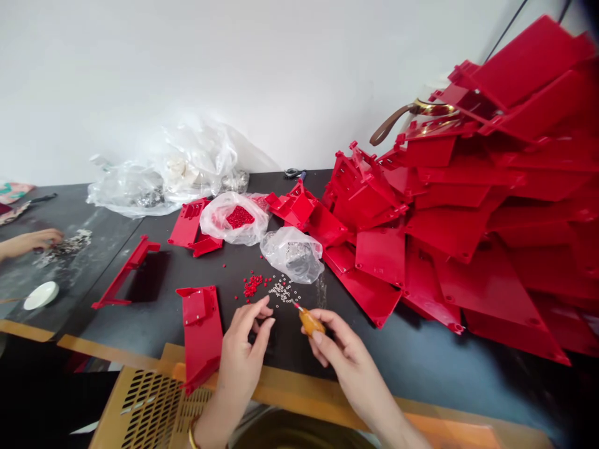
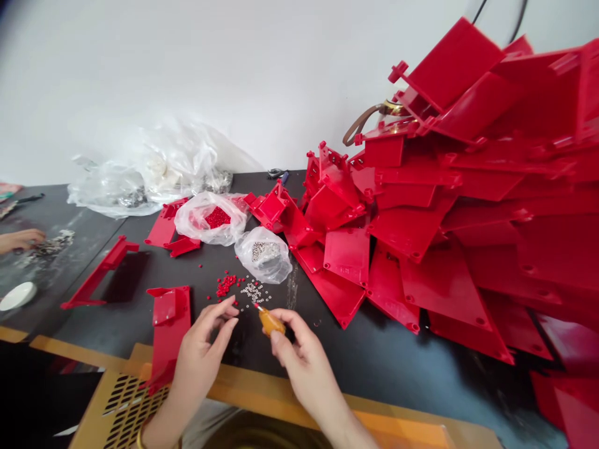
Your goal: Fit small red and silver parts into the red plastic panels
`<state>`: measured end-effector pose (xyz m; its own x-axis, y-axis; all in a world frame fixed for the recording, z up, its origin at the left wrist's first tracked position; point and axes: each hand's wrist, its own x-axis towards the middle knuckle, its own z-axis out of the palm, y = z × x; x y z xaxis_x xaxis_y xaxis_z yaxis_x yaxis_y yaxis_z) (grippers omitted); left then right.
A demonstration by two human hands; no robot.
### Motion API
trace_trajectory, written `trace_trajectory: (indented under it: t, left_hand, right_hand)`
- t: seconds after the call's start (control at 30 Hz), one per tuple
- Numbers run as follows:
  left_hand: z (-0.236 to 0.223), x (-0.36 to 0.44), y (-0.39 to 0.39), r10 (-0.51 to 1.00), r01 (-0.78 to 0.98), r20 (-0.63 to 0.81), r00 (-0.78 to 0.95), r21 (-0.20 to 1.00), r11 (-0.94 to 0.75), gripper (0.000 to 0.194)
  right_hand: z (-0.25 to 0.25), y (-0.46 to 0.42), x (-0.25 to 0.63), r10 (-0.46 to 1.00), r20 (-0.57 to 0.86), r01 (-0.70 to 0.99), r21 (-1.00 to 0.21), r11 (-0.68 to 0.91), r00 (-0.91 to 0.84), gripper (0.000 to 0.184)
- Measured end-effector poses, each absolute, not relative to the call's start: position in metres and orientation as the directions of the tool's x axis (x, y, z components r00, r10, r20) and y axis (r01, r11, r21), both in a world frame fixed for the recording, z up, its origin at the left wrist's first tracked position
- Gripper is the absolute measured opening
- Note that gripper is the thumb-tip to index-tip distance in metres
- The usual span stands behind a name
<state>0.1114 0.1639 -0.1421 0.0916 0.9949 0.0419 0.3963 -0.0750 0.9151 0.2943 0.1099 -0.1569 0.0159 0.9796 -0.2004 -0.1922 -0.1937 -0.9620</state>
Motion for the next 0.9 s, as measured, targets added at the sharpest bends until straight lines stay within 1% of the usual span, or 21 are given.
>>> trace_trajectory:
  t: [0.07, 0.13, 0.23, 0.3, 0.37, 0.43, 0.6, 0.73, 0.77, 0.8, 0.83, 0.87, 0.9]
  left_hand:
    - [-0.147, 0.105, 0.172, 0.977, 0.567, 0.163, 0.14, 0.795, -0.214, 0.018]
    - [-0.153, 0.103, 0.179, 0.954, 0.662, 0.203, 0.221, 0.687, -0.3, 0.015]
    - [-0.16, 0.11, 0.185, 0.931, 0.751, 0.23, 0.284, 0.55, -0.365, 0.016]
    - [-0.162, 0.116, 0.187, 0.921, 0.794, 0.247, 0.302, 0.469, -0.386, 0.015]
    - [-0.161, 0.12, 0.188, 0.914, 0.809, 0.255, 0.315, 0.431, -0.399, 0.014]
    - [-0.16, 0.122, 0.19, 0.916, 0.801, 0.25, 0.314, 0.448, -0.397, 0.015]
    - [-0.156, 0.125, 0.196, 0.932, 0.76, 0.225, 0.285, 0.54, -0.362, 0.014]
    - [-0.153, 0.126, 0.194, 0.948, 0.706, 0.219, 0.231, 0.633, -0.319, 0.011]
    - [-0.152, 0.126, 0.192, 0.957, 0.679, 0.206, 0.205, 0.674, -0.291, 0.009]
    - [-0.149, 0.127, 0.19, 0.972, 0.62, 0.165, 0.165, 0.749, -0.232, 0.008]
    - [-0.147, 0.128, 0.187, 0.989, 0.515, 0.089, 0.118, 0.846, -0.137, 0.008]
    - [-0.143, 0.128, 0.185, 0.997, 0.361, -0.015, 0.078, 0.933, -0.014, 0.01]
    - [-0.14, 0.129, 0.182, 0.99, 0.175, -0.128, 0.061, 0.978, 0.116, 0.013]
  right_hand:
    - [-0.163, 0.11, 0.3, 0.975, -0.214, -0.219, -0.956, -0.196, 0.059, 0.03]
    - [-0.165, 0.11, 0.302, 0.974, -0.213, -0.184, -0.963, -0.196, 0.075, 0.031]
    - [-0.162, 0.11, 0.3, 0.977, -0.201, -0.082, -0.977, -0.196, 0.069, 0.031]
    - [-0.159, 0.11, 0.298, 0.978, -0.201, -0.044, -0.979, -0.198, 0.062, 0.031]
    - [-0.157, 0.11, 0.296, 0.977, -0.207, -0.029, -0.978, -0.206, 0.054, 0.031]
    - [-0.156, 0.11, 0.296, 0.976, -0.213, -0.019, -0.977, -0.212, 0.05, 0.031]
    - [-0.155, 0.11, 0.297, 0.977, -0.207, 0.016, -0.978, -0.208, 0.044, 0.03]
    - [-0.153, 0.109, 0.297, 0.983, -0.177, 0.085, -0.98, -0.181, 0.058, 0.028]
    - [-0.152, 0.109, 0.297, 0.985, -0.158, 0.11, -0.98, -0.164, 0.065, 0.027]
    - [-0.151, 0.109, 0.296, 0.988, -0.136, 0.134, -0.98, -0.145, 0.071, 0.026]
    - [-0.15, 0.109, 0.295, 0.991, -0.114, 0.155, -0.98, -0.124, 0.072, 0.025]
    - [-0.149, 0.109, 0.294, 0.993, -0.091, 0.171, -0.98, -0.102, 0.069, 0.024]
    - [-0.147, 0.109, 0.293, 0.996, -0.069, 0.183, -0.98, -0.079, 0.063, 0.023]
